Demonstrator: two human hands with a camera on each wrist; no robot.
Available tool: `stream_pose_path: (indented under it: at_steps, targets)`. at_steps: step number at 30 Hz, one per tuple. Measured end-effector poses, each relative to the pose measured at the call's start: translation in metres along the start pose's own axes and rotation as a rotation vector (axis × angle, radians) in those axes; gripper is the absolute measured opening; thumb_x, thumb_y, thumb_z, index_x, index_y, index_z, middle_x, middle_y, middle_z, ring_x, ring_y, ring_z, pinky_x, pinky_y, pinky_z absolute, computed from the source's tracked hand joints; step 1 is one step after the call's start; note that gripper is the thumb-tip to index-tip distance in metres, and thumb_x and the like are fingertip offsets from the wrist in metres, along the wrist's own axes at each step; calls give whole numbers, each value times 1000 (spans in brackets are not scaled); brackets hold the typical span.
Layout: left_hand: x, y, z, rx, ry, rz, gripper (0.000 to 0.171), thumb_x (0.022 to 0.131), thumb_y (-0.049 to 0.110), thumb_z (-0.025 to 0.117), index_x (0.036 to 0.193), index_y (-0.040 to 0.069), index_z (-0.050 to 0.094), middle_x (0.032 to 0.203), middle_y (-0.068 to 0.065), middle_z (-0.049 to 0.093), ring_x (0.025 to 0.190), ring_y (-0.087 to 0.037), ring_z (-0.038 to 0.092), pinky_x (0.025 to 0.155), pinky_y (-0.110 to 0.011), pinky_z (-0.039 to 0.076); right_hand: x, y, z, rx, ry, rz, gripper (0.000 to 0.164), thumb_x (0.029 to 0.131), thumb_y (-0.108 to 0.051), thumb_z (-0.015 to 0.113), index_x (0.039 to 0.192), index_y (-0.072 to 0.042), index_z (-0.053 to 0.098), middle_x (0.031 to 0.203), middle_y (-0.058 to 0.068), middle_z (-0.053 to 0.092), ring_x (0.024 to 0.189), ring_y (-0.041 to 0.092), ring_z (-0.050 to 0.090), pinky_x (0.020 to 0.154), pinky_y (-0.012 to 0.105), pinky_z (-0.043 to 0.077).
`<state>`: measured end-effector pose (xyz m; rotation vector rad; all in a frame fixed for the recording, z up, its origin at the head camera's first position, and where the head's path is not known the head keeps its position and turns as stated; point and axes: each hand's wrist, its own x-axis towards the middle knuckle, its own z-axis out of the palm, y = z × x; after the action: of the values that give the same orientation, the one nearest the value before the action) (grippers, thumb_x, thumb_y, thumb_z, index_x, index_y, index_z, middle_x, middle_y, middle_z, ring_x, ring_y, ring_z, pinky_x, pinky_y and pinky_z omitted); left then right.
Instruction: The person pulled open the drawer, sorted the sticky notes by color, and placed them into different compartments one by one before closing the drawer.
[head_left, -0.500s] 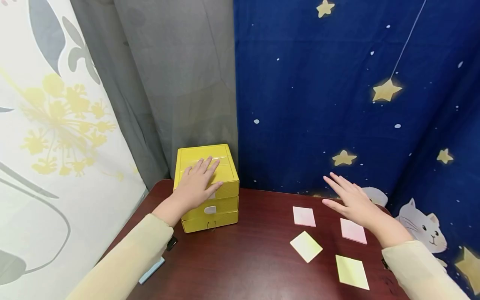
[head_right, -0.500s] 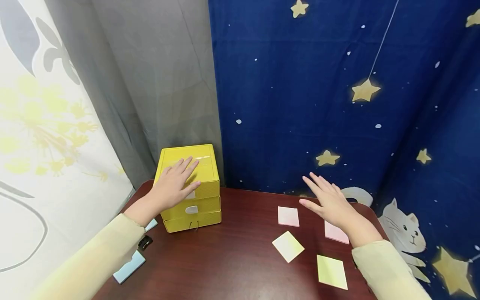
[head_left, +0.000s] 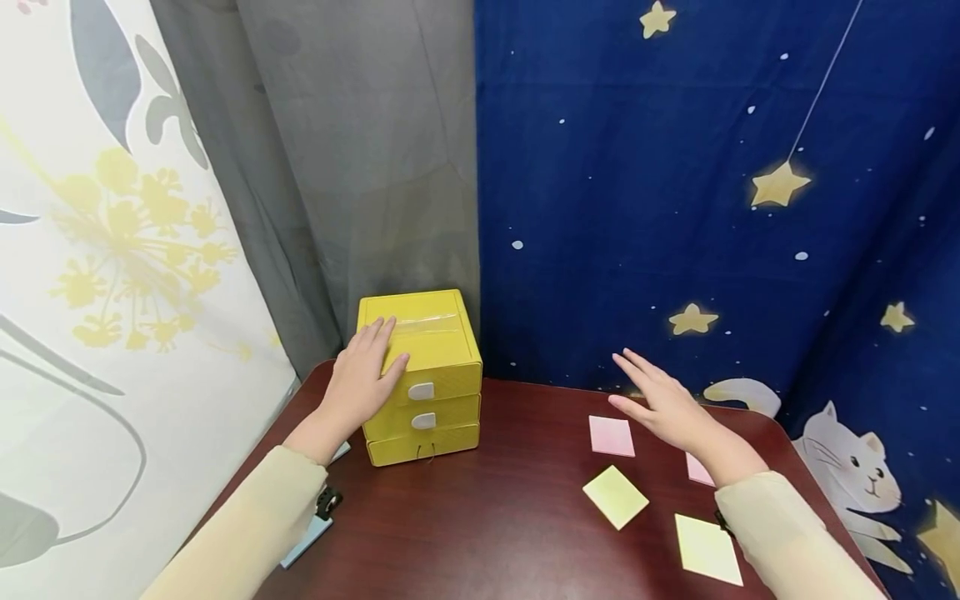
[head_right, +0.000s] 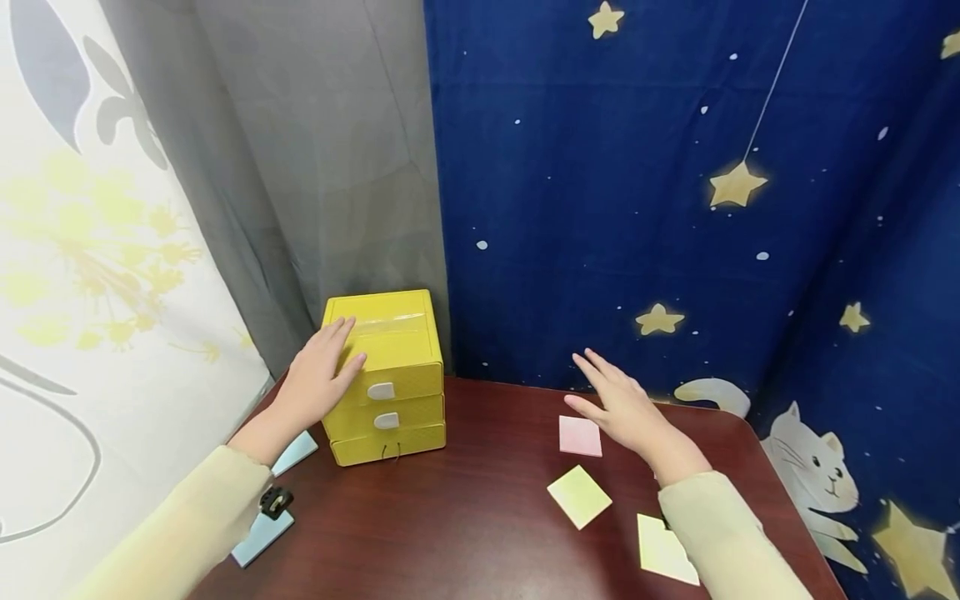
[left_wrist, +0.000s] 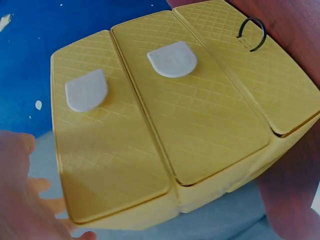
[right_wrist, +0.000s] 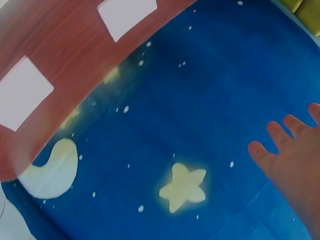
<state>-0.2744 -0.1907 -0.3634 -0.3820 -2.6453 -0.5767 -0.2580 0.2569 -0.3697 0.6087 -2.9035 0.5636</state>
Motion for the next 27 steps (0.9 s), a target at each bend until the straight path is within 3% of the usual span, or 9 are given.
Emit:
stream_pose_path:
  at_steps: [4,11,16,23,27]
  targets:
    - [-5,-8,1,-60,36,-44,63,99,42,43,149,8,29,152,-22,28,139,-42,25,107,-62,27,8,-7,8,44,5,-14,69,95,-46,52,150,-14,27,156,17,21,139,45,22,105,71,19]
    - [-10,-19,4,-179,28,-127,65,99,41,41,150,6,23,154,-24,20,139,-46,21,109,-62,24,24,-16,21,157,-7,-8,70,95,-47,51,152,-16,24,157,14,17,142,42,18,108,67,21]
    - [-13,-24,3,-256,26,-161,63,101,34,40,150,1,20,154,-25,19,141,-43,20,112,-59,21,37,-23,31,259,30,-29,68,96,-40,52,151,-10,24,156,18,18,142,41,18,110,63,23]
    - [-19,-29,4,-340,-3,-253,63,102,35,37,152,4,13,155,-22,19,142,-39,18,113,-57,21,52,-36,45,380,48,-4,67,97,-34,52,151,-9,22,154,21,20,130,43,40,105,61,33]
    - [-22,-31,4,-381,-16,-297,63,102,36,35,152,5,11,155,-22,18,143,-38,16,114,-56,19,59,-46,51,439,29,25,66,98,-35,51,152,-11,20,154,21,19,129,41,42,104,60,35]
